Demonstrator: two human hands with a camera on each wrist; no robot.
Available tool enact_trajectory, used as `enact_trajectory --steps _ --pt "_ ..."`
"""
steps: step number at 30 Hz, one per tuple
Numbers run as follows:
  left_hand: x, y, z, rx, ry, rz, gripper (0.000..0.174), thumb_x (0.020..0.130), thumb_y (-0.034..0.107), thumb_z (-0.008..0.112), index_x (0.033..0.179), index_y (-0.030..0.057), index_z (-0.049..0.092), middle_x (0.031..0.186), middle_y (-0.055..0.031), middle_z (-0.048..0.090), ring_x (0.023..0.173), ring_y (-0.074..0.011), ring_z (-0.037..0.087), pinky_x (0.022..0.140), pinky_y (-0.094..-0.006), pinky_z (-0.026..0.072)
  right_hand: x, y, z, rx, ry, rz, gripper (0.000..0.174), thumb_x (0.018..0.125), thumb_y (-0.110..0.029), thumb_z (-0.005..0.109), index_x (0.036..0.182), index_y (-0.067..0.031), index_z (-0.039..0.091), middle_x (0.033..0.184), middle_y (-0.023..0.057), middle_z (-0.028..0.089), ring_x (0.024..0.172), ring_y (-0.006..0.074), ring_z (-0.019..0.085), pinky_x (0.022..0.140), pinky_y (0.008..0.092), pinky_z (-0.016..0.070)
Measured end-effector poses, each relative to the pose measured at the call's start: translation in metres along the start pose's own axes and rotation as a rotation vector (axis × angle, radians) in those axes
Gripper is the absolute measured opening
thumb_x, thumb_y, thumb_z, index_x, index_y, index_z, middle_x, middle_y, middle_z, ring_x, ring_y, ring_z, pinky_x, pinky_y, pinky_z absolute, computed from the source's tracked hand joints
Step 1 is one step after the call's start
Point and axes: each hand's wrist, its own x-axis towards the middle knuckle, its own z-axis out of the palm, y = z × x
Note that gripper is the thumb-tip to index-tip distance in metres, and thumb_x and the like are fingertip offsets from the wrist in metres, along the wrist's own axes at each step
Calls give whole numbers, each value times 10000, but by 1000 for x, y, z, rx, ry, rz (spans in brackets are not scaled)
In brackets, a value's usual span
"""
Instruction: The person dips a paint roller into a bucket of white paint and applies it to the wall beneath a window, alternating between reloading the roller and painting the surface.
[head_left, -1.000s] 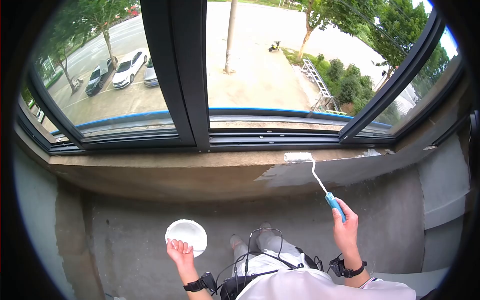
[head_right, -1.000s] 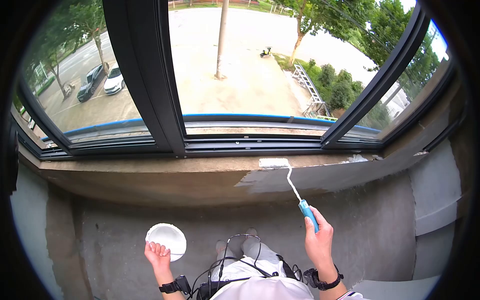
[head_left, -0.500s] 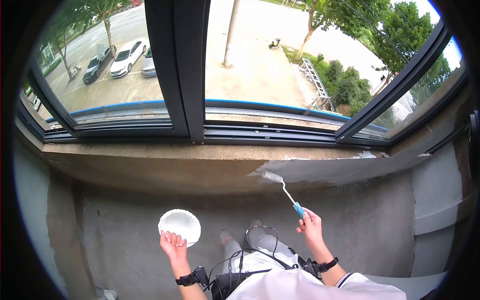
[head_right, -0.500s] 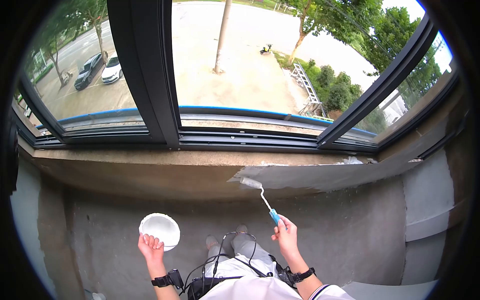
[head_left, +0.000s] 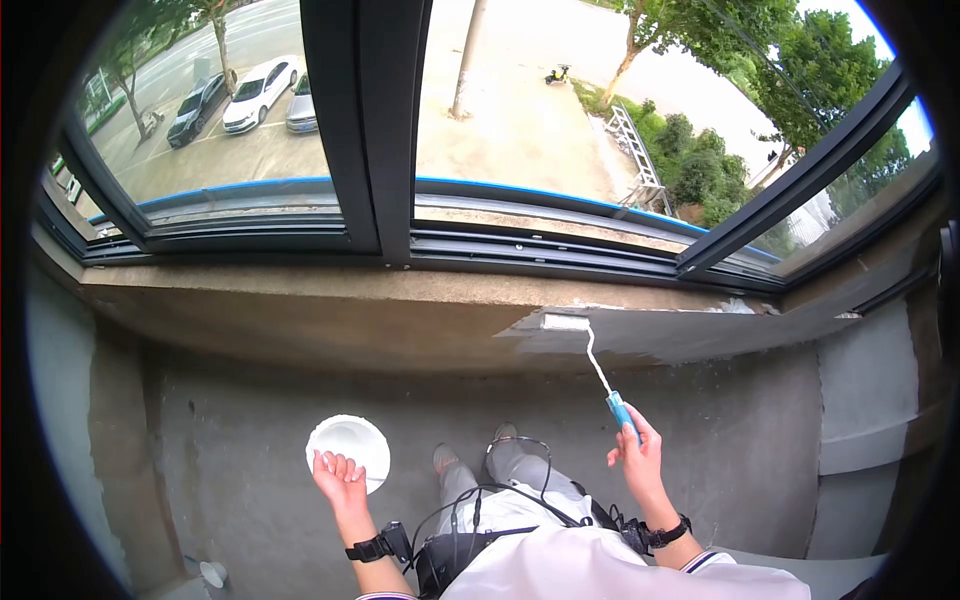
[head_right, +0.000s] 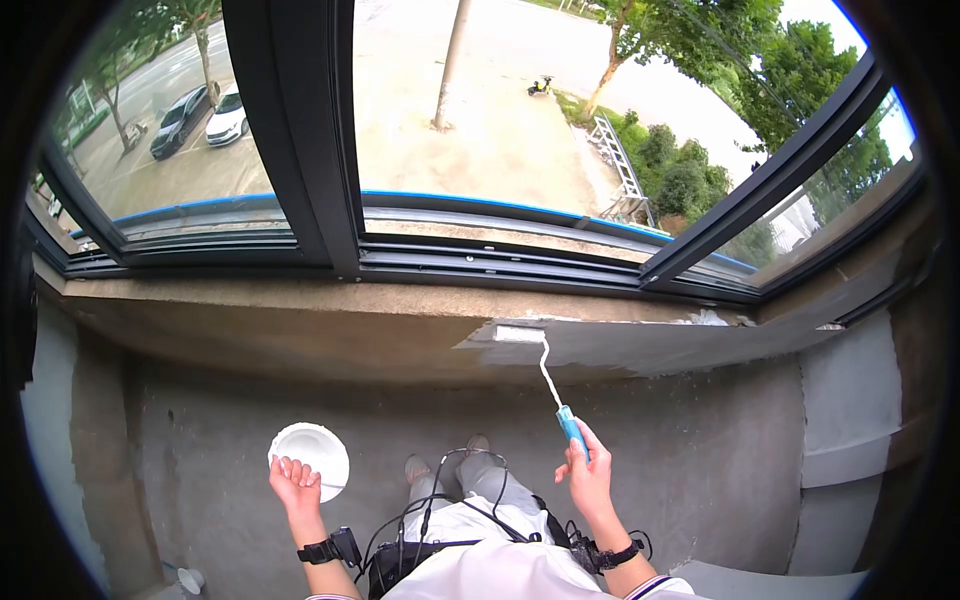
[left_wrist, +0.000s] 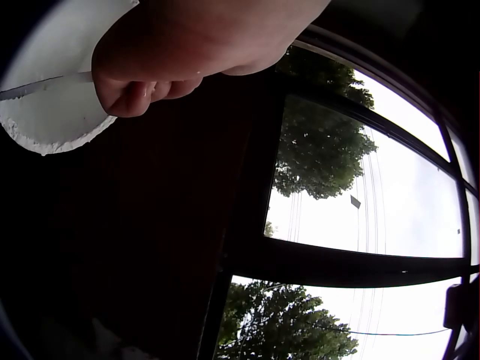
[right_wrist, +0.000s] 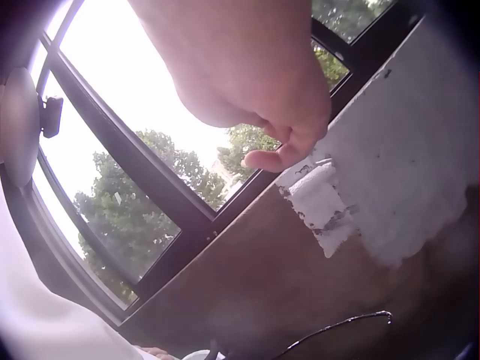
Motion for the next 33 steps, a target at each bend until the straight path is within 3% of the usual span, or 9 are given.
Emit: enact_trajectory --steps 9,14,19,23,25,27,29,31,33 --pt "-5 -1 5 8 -8 -1 492 1015 362 356 563 178 295 448 49 212 372 -87 182 370 -241 194 -8 -14 -14 27 3 -74 423 1000 -147 477 1388 15 430 716 -16 426 562 42 422 477 234 522" --pt "-2 -8 10 50 26 -16 501 1015 354 342 549 178 296 436 48 209 365 -90 173 368 -245 195 31 -15 -1 1 33 -201 422 1003 -146 461 1398 -1 424 719 -19 417 565 47 427 475 238 518" --pt "-4 -7 9 52 12 8 487 1020 366 361 573 180 304 461 54 222 378 -86 189 375 -237 193 16 -15 -8 34 42 -185 424 1004 -148 460 1399 1 421 717 -6 423 560 54 444 474 241 514" --pt "-3 -15 11 88 65 -11 500 1012 359 358 552 176 285 450 49 204 374 -91 178 372 -245 199 -11 6 -12 -37 36 -133 424 995 -87 448 1405 13 401 784 23 487 557 73 506 488 244 509" --pt "1 -17 12 75 25 -7 485 1019 368 366 576 180 302 471 55 206 388 -87 178 384 -243 177 -16 18 -3 -61 53 -118 440 997 -120 466 1410 9 392 746 -8 447 572 53 426 503 228 500" --pt "1 -17 18 70 -2 -12 485 1019 366 368 576 179 299 472 53 204 390 -88 176 386 -245 176 -14 31 1 -26 49 -96 440 997 -125 466 1409 4 386 765 3 471 587 57 448 520 224 492" --pt "2 -17 22 68 -30 -20 485 1018 365 369 576 179 296 472 52 201 392 -88 175 388 -246 175 -10 41 1 53 26 -22 438 995 -123 462 1403 11 378 775 27 508 593 80 507 535 230 483" --pt "3 -19 23 83 -72 -36 486 1018 363 364 575 177 292 470 49 204 392 -90 175 389 -244 181 1 49 -4 80 4 43 427 1001 -136 453 1399 1 379 777 21 514 600 80 483 536 222 466" --pt "3 -22 25 85 -66 -55 487 1018 363 361 574 176 293 468 49 206 391 -91 177 388 -243 183 15 63 -8 300 -37 207 407 1001 -122 453 1389 -11 397 784 12 509 618 79 471 550 232 468"
